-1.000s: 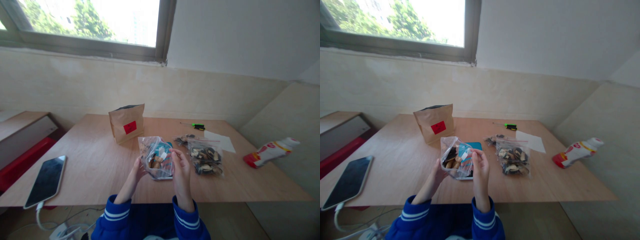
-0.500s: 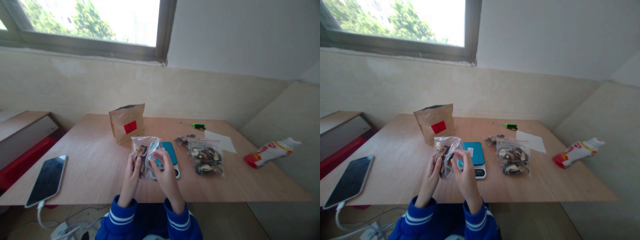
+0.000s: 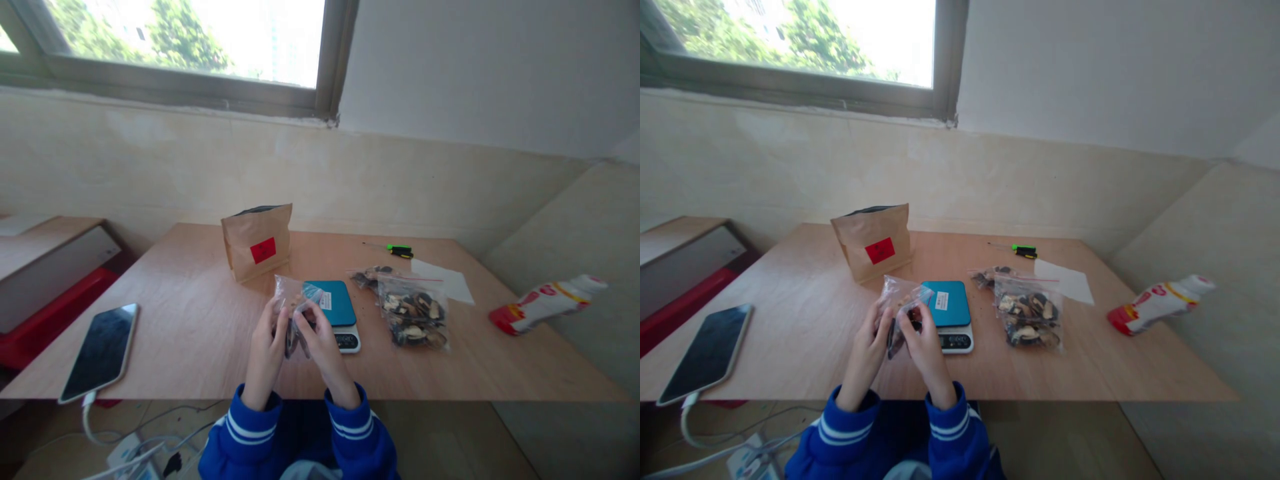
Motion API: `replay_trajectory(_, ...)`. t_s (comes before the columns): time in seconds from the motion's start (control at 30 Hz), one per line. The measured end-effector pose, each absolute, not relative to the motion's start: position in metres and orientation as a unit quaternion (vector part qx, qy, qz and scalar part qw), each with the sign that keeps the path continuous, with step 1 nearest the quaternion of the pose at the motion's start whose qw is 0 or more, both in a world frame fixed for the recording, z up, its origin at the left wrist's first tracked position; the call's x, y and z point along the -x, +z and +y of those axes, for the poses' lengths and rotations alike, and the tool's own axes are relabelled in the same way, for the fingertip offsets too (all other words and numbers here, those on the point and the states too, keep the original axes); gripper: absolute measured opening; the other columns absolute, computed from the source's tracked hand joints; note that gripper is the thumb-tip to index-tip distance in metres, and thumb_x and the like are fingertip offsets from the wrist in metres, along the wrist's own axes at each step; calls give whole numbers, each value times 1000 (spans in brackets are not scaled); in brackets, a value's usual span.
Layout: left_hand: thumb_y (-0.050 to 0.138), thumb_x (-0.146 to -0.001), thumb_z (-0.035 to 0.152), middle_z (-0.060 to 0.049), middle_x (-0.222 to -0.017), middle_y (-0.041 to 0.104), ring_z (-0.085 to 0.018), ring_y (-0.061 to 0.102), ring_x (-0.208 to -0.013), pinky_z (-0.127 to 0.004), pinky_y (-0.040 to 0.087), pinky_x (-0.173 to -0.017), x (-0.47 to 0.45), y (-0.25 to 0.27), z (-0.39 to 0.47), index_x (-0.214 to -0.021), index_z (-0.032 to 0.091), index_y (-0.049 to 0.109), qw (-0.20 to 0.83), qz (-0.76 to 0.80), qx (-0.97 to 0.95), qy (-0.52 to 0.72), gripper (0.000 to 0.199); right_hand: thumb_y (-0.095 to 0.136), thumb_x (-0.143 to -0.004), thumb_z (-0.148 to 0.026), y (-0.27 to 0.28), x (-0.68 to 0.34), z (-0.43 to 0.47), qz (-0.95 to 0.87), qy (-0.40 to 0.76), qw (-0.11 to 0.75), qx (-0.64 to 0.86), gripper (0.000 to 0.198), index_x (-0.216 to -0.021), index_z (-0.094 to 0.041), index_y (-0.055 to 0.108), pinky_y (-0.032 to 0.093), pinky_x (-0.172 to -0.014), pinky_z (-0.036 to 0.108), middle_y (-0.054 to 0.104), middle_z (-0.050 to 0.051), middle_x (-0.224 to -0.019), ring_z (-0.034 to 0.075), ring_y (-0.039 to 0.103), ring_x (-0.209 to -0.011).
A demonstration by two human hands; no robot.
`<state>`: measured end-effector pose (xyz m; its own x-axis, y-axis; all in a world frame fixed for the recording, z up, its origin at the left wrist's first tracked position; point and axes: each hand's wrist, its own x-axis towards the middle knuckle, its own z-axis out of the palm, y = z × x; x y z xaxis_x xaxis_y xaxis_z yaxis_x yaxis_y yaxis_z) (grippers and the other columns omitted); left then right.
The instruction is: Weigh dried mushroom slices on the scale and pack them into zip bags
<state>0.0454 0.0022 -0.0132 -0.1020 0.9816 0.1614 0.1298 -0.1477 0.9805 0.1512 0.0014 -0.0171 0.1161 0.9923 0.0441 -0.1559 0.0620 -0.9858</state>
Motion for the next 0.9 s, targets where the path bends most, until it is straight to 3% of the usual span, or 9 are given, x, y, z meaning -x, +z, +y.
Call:
replay_trajectory(0.2, 46, -92, 45, -10, -124, 62, -23, 56, -118, -39, 38, -103, -46, -16, 3, -122, 20, 56, 399, 530, -523, 535, 40, 74, -70, -46, -8, -162, -1, -394, 522, 590, 474, 37, -92, -19, 61, 50, -77, 26, 66, 1, -88, 15, 62, -82)
replay_trajectory(0.37, 47, -90, 50, -8, -121, 63, -22, 56, -117, -34, 38, -103, -47, -21, 5, -117, 22, 59, 415, 532, -483, 558, 40, 71, -73, -48, -8, -163, -5, -392, 568, 566, 450, 35, -87, -20, 55, 50, -71, 26, 66, 0, -82, 16, 64, -79)
replay_trajectory(0.67, 41, -90, 58, -5, -97, 69, -23, 64, -91, -34, 46, -83, -43, -29, 5, -108, 22, 63, 412, 594, -450, 524, 46, 68, -74, -41, -4, -156, -7, -357, 580, 582, 444, 29, -87, -23, 48, 47, -59, 23, 61, -6, -69, 12, 59, -63)
replay_trajectory(0.9, 49, -78, 71, -11, -101, 69, -27, 62, -100, -38, 45, -90, -39, -42, 15, -100, 15, 66, 482, 568, -378, 550, 63, 64, -71, -35, -3, -148, -6, -332, 570, 588, 469, 28, -95, -20, 61, 50, -68, 26, 70, 0, -85, 16, 65, -78)
